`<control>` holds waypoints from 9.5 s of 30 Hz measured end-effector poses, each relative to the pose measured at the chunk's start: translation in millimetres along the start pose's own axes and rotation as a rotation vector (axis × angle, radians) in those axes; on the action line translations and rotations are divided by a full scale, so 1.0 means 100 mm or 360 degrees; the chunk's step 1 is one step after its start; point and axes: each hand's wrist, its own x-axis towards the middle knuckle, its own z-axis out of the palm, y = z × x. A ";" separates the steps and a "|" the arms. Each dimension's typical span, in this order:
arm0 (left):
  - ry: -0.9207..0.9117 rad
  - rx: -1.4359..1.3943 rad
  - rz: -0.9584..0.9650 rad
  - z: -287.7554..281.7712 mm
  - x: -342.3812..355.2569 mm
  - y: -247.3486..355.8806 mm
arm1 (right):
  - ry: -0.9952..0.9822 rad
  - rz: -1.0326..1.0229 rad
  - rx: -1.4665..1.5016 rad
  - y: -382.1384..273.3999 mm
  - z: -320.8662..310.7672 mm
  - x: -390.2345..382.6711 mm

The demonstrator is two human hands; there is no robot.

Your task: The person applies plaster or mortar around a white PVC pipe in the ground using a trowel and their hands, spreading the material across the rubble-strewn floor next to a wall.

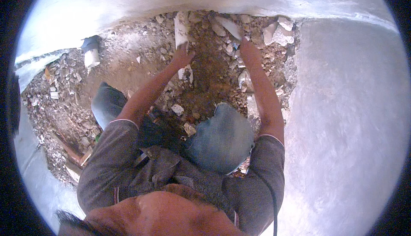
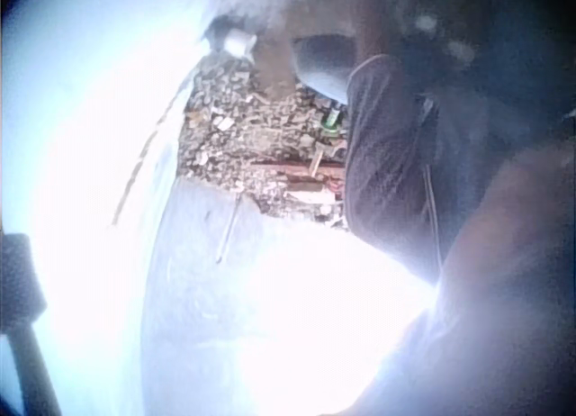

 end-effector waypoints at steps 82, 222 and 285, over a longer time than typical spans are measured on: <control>0.0929 -0.3309 -0.2082 1.26 0.23 0.31 | 0.0133 -0.0466 -0.0254 -1.56 0.84 1.19; 0.0688 -0.2096 -0.1724 1.88 -0.45 -0.02 | -0.0148 -0.0715 -0.0506 -1.60 0.81 0.99; 0.0953 -0.2860 -0.1906 1.64 -0.50 0.03 | -0.1282 -0.0321 -0.0388 -2.05 0.81 1.09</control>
